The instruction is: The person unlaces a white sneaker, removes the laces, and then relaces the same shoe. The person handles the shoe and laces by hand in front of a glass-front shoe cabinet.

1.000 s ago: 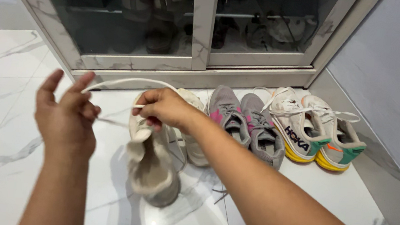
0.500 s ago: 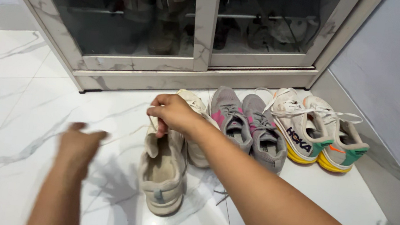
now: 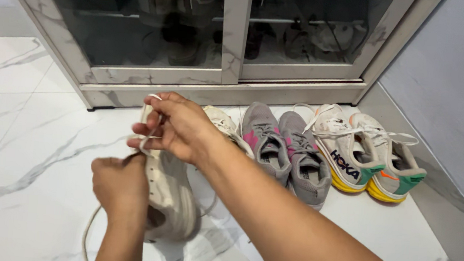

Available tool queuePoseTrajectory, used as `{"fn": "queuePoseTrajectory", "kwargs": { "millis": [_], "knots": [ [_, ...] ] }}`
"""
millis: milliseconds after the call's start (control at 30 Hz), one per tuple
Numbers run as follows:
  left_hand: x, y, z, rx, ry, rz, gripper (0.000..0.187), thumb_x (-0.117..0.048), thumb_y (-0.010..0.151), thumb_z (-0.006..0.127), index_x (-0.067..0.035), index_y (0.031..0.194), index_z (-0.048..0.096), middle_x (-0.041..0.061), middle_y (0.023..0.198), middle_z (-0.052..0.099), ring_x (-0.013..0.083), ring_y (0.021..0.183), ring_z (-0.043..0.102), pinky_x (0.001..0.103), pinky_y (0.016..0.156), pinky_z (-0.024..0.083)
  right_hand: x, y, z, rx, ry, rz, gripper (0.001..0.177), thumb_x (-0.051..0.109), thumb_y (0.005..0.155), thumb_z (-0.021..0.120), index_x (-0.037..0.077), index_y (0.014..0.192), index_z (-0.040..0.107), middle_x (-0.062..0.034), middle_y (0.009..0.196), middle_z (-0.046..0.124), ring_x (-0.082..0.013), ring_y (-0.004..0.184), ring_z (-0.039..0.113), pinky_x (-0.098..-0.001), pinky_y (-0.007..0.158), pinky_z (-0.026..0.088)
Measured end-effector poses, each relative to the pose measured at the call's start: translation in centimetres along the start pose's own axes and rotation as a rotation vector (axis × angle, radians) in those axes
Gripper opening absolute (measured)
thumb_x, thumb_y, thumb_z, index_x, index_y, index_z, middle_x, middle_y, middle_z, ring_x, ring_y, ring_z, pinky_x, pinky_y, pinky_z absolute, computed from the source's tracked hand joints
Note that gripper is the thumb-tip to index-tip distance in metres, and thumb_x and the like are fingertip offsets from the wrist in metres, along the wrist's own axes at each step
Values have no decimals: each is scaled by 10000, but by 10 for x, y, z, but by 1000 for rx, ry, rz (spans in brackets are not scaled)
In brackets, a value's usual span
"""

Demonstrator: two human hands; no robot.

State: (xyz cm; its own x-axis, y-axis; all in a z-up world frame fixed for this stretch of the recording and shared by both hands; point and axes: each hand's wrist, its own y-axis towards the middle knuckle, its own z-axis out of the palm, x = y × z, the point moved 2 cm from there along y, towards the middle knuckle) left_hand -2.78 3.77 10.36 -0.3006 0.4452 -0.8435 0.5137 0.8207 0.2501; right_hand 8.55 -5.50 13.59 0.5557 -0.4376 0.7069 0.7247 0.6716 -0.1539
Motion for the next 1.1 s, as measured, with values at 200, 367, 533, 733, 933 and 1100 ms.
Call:
{"fn": "queuePoseTrajectory", "kwargs": {
  "millis": [200,367,533,733,933,1100],
  "knots": [
    [-3,0,-15,216,-258,-692,509,-418,863,736,84,870,648,200,814,648,414,650,620,547,558,502,-3,3,21,-2,192,-83,65,115,1023,497,88,1058,544,-81,750,605,-335,987,694,-695,880,532],
    [9,1,-6,130,-722,-416,600,-353,914,698,53,1316,515,170,1163,652,284,1007,639,460,813,515,-11,6,34,53,383,-39,87,132,1000,525,62,997,576,-79,730,605,-321,999,690,-682,919,510],
    [12,-11,13,102,-459,213,1027,-134,884,763,-17,1618,54,285,1470,510,370,1343,540,457,1083,402,-7,8,53,222,252,-15,107,139,1090,571,35,1074,582,-55,671,562,-273,897,684,-530,868,542],
    [4,-17,-13,296,89,19,948,35,821,591,-192,1632,157,232,1212,647,425,1051,643,496,922,496,19,-6,76,380,-157,-240,364,201,1101,496,-47,1347,599,-1,684,581,-152,705,625,-387,841,567],
    [-3,-15,-21,164,243,454,858,123,753,564,-137,1555,405,196,1123,680,423,906,589,532,844,470,57,-14,77,289,-212,-274,312,233,1054,581,-48,1162,660,-86,767,697,-173,692,713,-352,762,597],
    [18,-8,-6,192,447,500,900,77,705,611,-178,1542,398,148,1182,688,398,886,606,519,772,488,82,-27,83,428,-185,-223,351,302,1057,638,2,876,631,-80,740,722,-77,448,516,-299,616,567]
  ]
}}
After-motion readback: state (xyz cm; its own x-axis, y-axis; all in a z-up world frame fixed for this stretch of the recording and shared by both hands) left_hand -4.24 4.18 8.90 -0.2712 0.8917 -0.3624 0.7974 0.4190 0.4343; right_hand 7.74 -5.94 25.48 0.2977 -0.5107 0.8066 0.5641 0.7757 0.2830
